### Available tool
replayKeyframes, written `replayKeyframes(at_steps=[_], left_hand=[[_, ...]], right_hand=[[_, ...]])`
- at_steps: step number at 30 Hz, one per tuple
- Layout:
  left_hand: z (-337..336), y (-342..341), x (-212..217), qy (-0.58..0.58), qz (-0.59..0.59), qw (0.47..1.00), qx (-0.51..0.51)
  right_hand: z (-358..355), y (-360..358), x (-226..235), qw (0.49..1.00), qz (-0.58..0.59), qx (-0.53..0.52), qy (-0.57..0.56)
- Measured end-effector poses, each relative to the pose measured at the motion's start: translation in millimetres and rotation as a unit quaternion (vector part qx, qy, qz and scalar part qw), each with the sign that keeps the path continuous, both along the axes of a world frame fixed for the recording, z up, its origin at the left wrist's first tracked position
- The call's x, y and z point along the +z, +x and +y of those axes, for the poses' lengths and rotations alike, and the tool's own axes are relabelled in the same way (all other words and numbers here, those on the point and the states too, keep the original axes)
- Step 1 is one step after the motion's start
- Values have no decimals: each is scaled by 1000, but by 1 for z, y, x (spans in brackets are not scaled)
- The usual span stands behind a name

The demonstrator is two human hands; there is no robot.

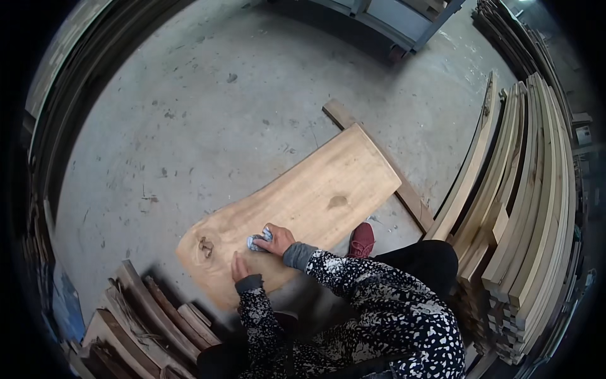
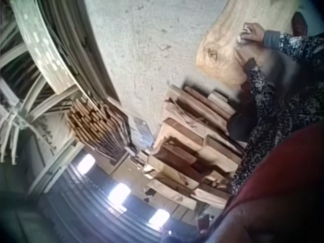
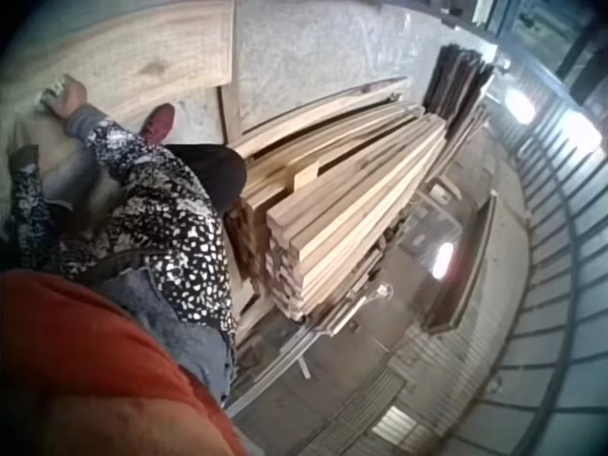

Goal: Wiping and cleaning the surface of wooden boards in a woodworking facility.

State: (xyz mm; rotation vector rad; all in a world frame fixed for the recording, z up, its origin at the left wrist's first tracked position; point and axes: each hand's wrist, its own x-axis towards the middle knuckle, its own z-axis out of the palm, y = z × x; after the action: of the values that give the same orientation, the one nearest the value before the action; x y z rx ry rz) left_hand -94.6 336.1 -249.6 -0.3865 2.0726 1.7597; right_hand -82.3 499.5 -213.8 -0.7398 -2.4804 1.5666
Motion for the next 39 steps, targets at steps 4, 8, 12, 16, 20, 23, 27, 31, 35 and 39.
replayKeyframes(at_steps=[4, 8, 12, 16, 20, 23, 27, 31, 35, 39], left_hand=[[34, -27, 37, 222, 14, 975, 3], [83, -56, 107, 216, -17, 972, -91], [113, -63, 200, 195, -29, 960, -200], [137, -63, 322, 56, 55, 936, -343], [159, -68, 424, -122, 140, 912, -366], [166, -100, 496, -97, 127, 956, -247], [166, -181, 584, -162, 304, 923, -172], [122, -306, 602, 80, 185, 979, -28], [186, -398, 679, -32, 293, 953, 66], [227, -535, 709, 8, 400, 916, -17]], right_hand=[[13, -46, 63, 995, -13, 38, -91], [30, -37, 119, 978, 34, 46, -198], [67, -15, 189, 896, 13, 19, -443], [118, 16, 325, 720, -37, -17, -692], [195, 58, 409, 900, -12, -30, -434], [304, 95, 472, 940, 77, -166, -290], [454, 134, 584, 933, 180, -304, -71], [538, 116, 684, 900, 245, -358, -46], [610, 77, 763, 886, 280, -369, 28], [630, -11, 815, 866, 280, -384, 153]])
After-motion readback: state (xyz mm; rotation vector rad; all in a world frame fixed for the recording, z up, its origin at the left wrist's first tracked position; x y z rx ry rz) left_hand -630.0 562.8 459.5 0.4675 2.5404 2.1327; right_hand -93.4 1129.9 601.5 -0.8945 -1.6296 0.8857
